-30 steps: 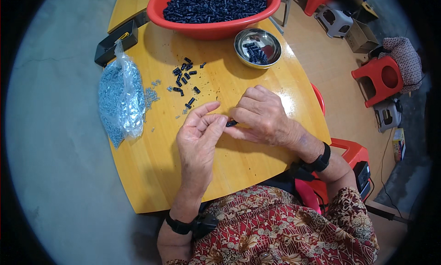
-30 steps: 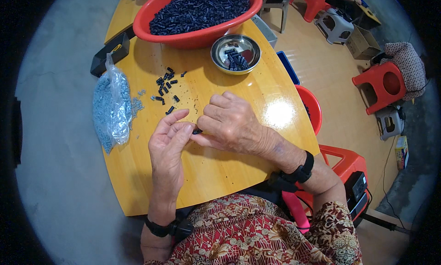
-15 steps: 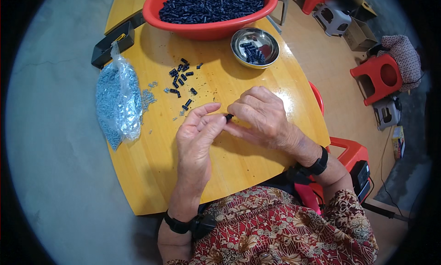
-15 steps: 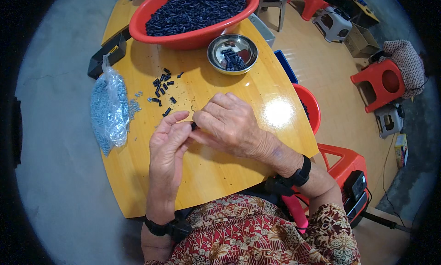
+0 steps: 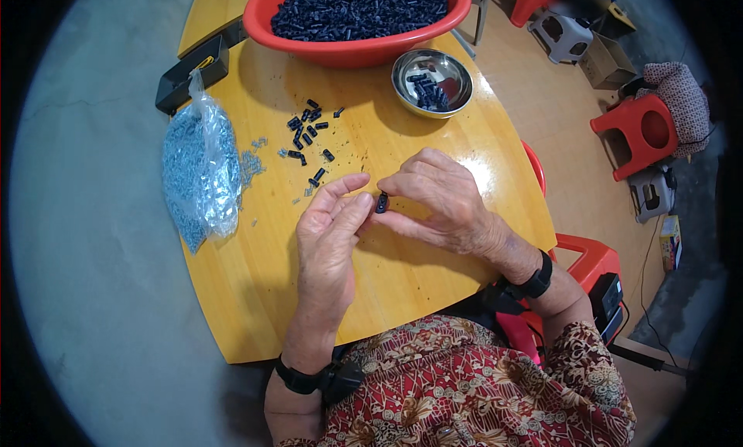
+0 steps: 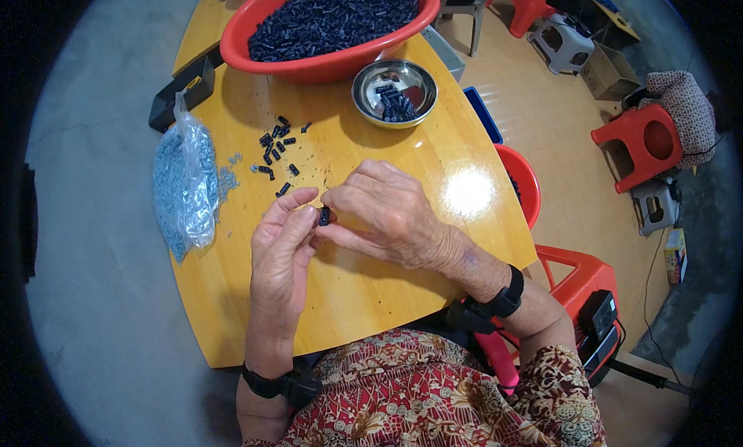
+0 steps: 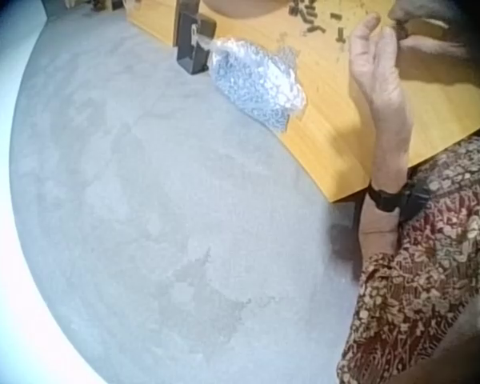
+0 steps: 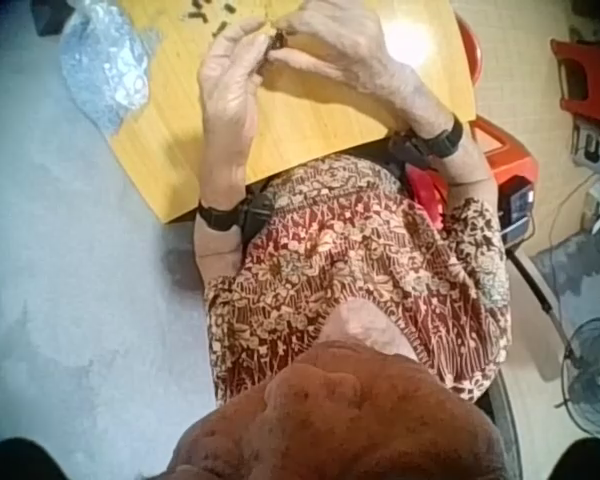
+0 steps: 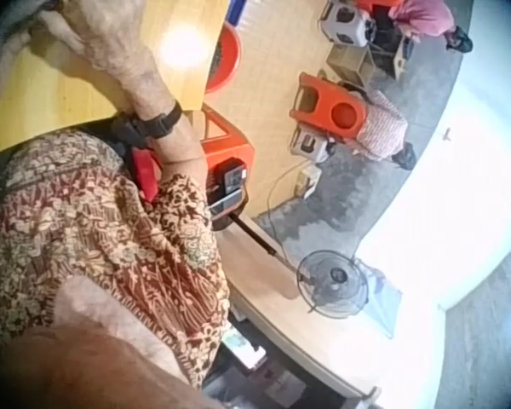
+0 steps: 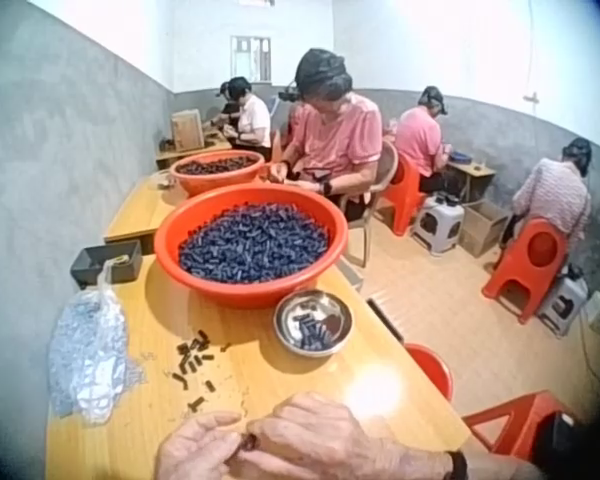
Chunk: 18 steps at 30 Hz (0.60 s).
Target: Assembling small black plastic components by hand at a table in a workshop setting.
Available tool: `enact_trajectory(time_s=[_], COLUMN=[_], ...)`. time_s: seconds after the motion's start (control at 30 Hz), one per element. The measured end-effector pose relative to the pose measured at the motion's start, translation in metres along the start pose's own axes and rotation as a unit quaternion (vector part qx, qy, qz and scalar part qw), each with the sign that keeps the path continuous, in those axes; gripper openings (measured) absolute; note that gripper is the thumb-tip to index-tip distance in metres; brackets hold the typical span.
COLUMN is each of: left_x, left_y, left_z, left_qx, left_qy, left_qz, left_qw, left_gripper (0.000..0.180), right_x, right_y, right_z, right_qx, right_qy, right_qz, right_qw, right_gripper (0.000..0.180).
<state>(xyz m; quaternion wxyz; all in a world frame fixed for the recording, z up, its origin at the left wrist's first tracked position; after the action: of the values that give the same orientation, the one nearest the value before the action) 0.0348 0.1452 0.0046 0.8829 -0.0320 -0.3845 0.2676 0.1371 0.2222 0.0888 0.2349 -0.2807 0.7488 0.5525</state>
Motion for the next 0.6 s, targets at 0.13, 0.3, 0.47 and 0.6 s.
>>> enact_trajectory(time_s=[0.13, 0.3, 0.47, 0.6], left_x=[0.005, 0.010, 0.011, 0.012], left_y=[-0.003, -0.003, -0.002, -0.001], left_z=[0.000, 0.003, 0.000, -0.001], left_qx=[-0.006, 0.008, -0.003, -0.002], left_qy=[-0.041, -0.011, -0.027, -0.022], left_qz=[0.000, -0.018, -0.022, -0.027], left_qw=[0.999, 1.000, 0.999, 0.999], left_gripper=[0.035, 0.035, 0.032, 0.028], right_x=[-0.002, -0.007, -0.008, -0.010], right_y=[-0.001, 0.001, 0.001, 0.002], right_z=[0.002, -0.001, -0.002, -0.002], right_qx=[0.008, 0.005, 0.007, 0.008], right_qy=[0.022, 0.020, 0.013, 0.012], right_qz=[0.016, 0.012, 0.013, 0.019], right_qw=[1.000, 1.000, 1.000, 1.000], right_gripper=[0.028, 0.028, 0.026, 0.026])
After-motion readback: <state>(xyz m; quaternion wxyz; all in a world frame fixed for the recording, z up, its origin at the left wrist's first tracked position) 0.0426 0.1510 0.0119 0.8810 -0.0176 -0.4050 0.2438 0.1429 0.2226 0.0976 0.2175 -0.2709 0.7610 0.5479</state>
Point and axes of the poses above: each hand's wrist, its own y-axis towards the middle knuckle, its own x-axis out of the palm, z = x × y, the point moved 9 cm from there along y, towards the middle knuckle, and after that the axes turned 13 degrees about -y, right-handed, at the moved point
